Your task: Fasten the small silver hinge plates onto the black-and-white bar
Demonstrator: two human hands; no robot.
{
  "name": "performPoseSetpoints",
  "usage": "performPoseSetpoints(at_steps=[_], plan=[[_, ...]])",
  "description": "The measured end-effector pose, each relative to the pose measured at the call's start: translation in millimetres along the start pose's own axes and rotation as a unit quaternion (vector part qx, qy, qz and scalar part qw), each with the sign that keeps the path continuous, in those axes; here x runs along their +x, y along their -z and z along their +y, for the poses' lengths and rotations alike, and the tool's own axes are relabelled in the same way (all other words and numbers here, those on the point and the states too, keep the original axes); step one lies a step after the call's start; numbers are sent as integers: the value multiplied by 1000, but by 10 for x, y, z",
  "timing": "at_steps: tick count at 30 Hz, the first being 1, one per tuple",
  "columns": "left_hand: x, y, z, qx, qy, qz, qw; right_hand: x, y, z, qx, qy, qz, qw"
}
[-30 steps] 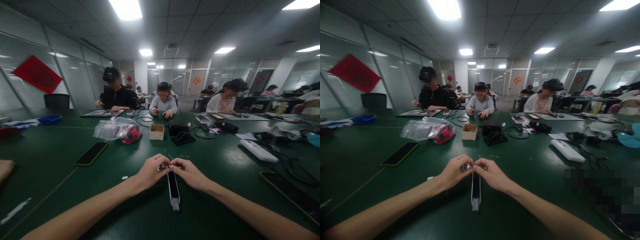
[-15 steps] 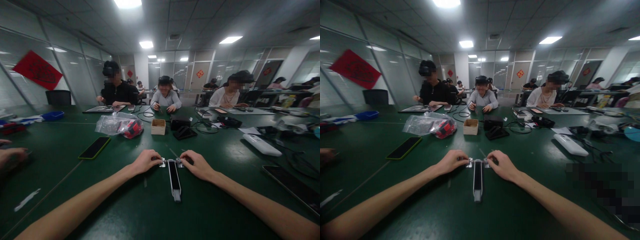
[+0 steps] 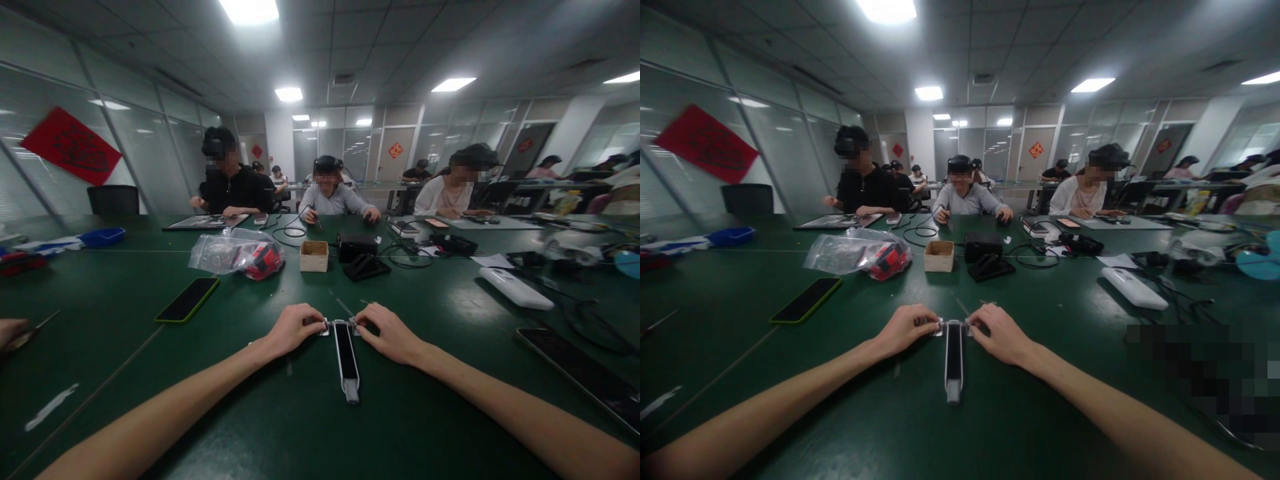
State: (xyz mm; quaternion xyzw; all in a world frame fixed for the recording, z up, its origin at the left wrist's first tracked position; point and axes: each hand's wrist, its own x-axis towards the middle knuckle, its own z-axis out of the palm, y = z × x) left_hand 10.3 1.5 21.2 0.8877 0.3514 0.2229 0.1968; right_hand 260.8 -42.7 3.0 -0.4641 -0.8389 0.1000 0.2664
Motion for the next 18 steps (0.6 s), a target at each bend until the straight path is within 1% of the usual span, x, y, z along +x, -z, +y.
performPoseSetpoints(at_steps=[7,12,18], plan=[[14,6,61,12,20,1,1000,-1,3,-10,-2,-2,1,1000],[24,20,75,18,36,-15,999,-5,-4,7,1,0,-2,1000],[21,0,19,37,-10,-12,999,-3,8,-3,2,-8,-7,1000]])
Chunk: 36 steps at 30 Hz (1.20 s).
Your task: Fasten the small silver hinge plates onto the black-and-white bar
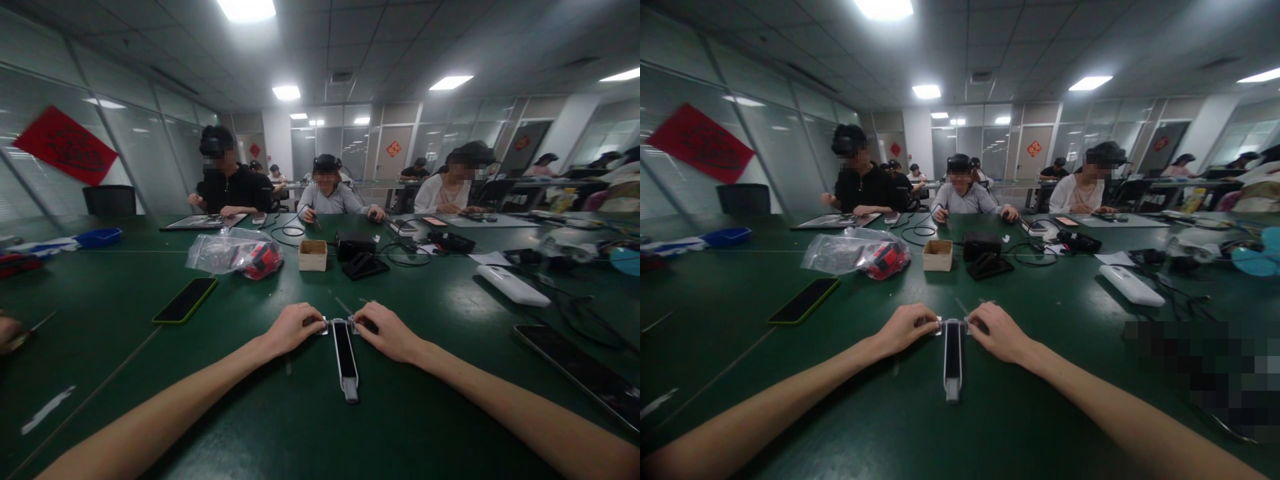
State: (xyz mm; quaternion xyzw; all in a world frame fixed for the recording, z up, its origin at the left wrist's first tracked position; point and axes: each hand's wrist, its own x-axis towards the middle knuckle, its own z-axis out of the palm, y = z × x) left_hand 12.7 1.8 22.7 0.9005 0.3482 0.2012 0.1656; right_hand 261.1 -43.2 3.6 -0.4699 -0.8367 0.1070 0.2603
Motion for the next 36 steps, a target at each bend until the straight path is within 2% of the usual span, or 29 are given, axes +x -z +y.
performPoseSetpoints(at_steps=[7,20,29,36], plan=[[14,-35,-2,32,6,3,999,-8,6,-8,7,-3,-3,1000],[10,-33,61,-21,49,30,998,1,-1,-5,1,0,4,1000],[1,-36,25,-4,17,12,1000,2,-2,-1,4,-4,-1,1000],[-2,-2,76,-19,36,15,999,-4,2,-5,6,-4,-2,1000]])
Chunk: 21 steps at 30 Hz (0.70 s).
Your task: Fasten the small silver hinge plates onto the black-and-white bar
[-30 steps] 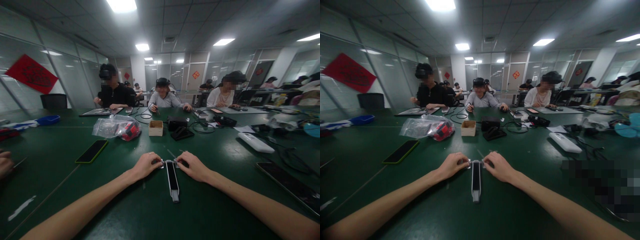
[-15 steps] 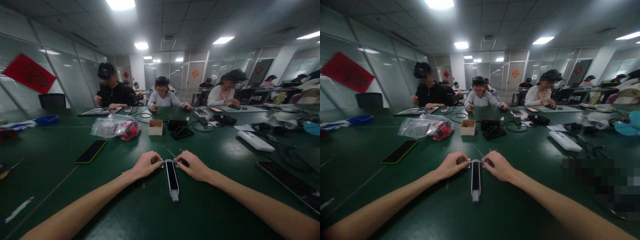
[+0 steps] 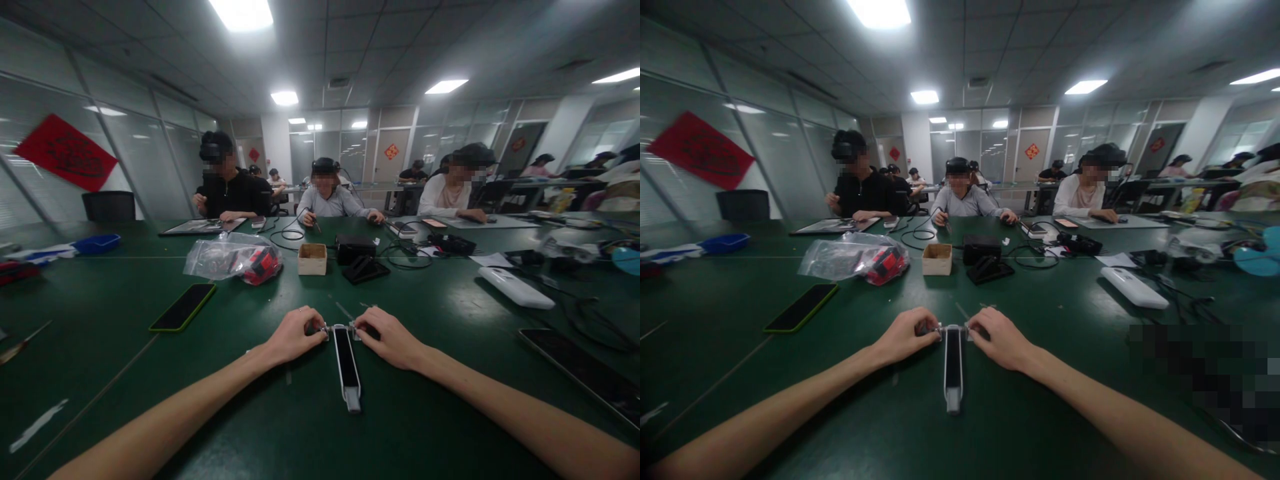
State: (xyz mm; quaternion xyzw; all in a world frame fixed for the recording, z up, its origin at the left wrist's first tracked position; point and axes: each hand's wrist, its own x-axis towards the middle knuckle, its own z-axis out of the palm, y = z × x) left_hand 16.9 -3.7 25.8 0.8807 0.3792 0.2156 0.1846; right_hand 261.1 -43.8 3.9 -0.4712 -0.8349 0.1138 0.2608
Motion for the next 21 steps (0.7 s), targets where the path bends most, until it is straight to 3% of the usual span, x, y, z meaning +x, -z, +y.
performPoseSetpoints(at_steps=[21], plan=[[-19,-93,-48,29,-2,14,999,4,-16,-7,6,-4,6,1000]])
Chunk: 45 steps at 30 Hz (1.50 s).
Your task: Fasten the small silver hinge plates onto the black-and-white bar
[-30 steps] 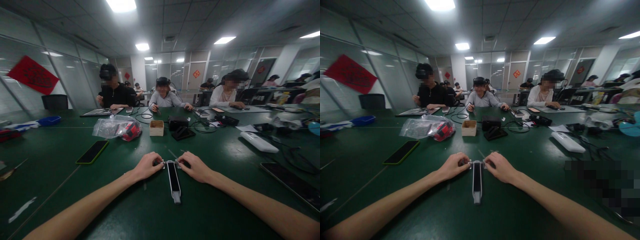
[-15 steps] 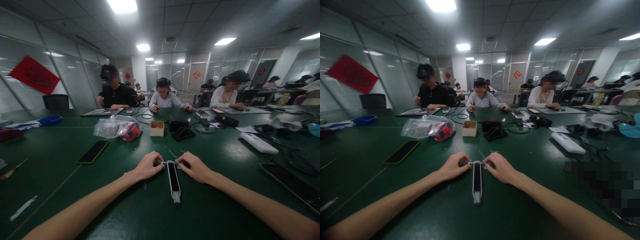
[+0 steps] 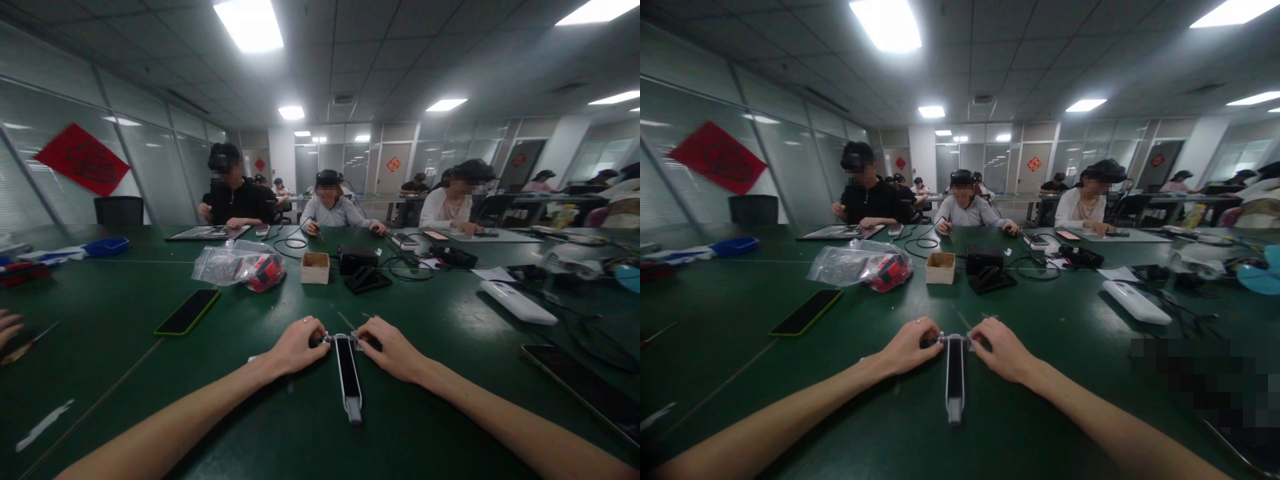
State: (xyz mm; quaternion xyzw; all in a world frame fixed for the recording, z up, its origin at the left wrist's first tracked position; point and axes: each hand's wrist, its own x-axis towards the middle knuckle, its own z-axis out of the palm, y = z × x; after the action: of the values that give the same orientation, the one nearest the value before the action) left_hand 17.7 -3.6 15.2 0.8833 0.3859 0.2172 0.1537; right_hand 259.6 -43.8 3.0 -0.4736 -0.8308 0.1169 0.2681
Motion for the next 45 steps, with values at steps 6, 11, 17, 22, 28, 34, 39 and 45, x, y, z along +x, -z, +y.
performPoseSetpoints(at_steps=[6,11,17,22,28,34,39,45], plan=[[-8,20,20,-12,-7,6,1000,9,19,-33,-4,3,-2,1000],[-4,-1,15,5,-14,9,1000,7,21,-37,-3,-1,-1,1000],[-4,-3,12,-6,-17,8,1000,6,25,-57,-8,-7,1,1000],[7,-9,5,-3,-25,21,999,17,47,-92,-20,-29,23,999],[1,-2,15,-20,-31,24,999,50,148,-431,-6,-150,-14,989],[5,21,38,-36,-36,52,997,158,84,-882,-115,-189,-119,968],[21,18,21,-63,-16,98,993,266,62,-827,-115,-180,-148,966],[18,14,-21,-83,-7,128,988,320,477,-269,-138,-233,-70,960]])
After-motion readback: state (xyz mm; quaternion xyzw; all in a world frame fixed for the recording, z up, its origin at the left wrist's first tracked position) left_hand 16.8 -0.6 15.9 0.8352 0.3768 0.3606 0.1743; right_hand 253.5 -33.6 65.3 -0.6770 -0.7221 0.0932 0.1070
